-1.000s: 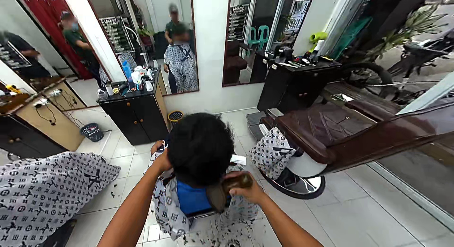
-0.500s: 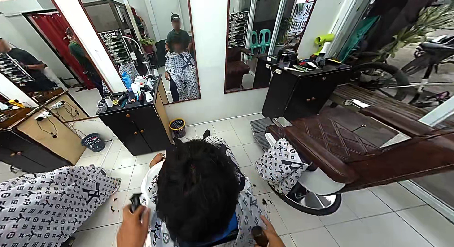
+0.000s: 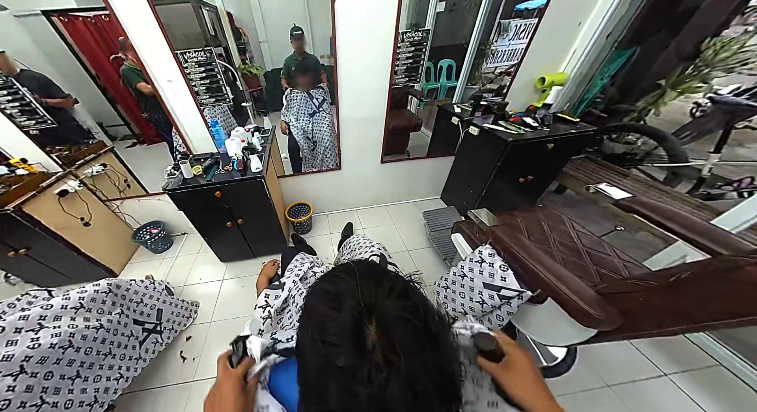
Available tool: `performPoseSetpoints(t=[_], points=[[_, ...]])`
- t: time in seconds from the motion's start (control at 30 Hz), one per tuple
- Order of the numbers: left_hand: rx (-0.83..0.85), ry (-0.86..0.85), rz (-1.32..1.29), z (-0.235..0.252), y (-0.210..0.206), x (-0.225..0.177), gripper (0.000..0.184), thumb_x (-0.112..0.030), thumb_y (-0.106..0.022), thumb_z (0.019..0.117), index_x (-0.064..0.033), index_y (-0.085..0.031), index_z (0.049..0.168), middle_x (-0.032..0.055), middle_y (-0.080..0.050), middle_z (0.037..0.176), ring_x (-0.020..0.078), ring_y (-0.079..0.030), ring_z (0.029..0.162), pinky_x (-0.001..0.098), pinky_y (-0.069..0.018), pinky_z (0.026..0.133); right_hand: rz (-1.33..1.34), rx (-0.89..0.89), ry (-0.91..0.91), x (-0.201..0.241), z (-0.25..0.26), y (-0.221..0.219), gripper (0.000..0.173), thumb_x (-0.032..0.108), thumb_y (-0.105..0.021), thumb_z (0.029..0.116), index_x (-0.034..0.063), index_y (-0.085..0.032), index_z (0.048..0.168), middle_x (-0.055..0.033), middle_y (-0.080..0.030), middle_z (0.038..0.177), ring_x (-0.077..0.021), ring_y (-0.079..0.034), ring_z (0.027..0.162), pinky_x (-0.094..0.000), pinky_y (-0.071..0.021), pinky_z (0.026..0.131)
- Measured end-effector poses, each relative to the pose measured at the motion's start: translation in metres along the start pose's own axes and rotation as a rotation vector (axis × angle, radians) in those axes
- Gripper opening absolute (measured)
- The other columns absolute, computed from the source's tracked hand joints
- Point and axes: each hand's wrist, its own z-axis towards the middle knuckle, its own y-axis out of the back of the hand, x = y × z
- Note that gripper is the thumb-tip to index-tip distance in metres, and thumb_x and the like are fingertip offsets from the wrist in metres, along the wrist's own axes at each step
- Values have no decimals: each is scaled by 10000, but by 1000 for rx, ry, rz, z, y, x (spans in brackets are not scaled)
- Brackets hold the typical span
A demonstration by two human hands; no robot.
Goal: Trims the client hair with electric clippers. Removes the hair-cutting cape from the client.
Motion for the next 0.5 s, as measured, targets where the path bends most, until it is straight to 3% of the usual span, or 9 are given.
performPoseSetpoints(t=[0.1, 0.23, 0.33, 0.5], points=[[-69, -122, 114, 66, 18, 13, 130, -136, -766, 884, -54, -774, 985, 369, -580, 1282, 540, -681, 906, 682, -553, 673, -65, -159, 143, 21, 50, 26, 403, 53, -826, 763, -100, -693, 1111, -316, -663, 1172, -483, -646, 1093, -688, -481, 946], [-10, -175, 195, 151, 41, -7, 196, -207, -684, 974, -51, -763, 1063, 346, -556, 1356, 530, -682, 946, 686, -549, 736, -105, -214, 216, 77, 120, 43, 411, 72, -796, 802, -101, -677, 1156, -308, -633, 1263, -466, -631, 1145, -668, -474, 970], [83, -199, 306, 198, 49, -19, 281, -282, -630, 1020, -38, -745, 1102, 337, -535, 1387, 520, -674, 1001, 666, -547, 776, -175, -122, 235, 116, 162, 55, 371, 98, -789, 821, -88, -688, 1125, -287, -635, 1256, -445, -619, 1158, -642, -466, 989], [175, -130, 317, 244, 73, -38, 351, -339, -576, 1049, -56, -720, 1198, 338, -502, 1429, 534, -657, 1036, 688, -522, 840, -315, 5, 147, 167, 222, 83, 386, 158, -803, 872, -55, -674, 1167, -273, -661, 1185, -456, -622, 1123, -682, -447, 973]])
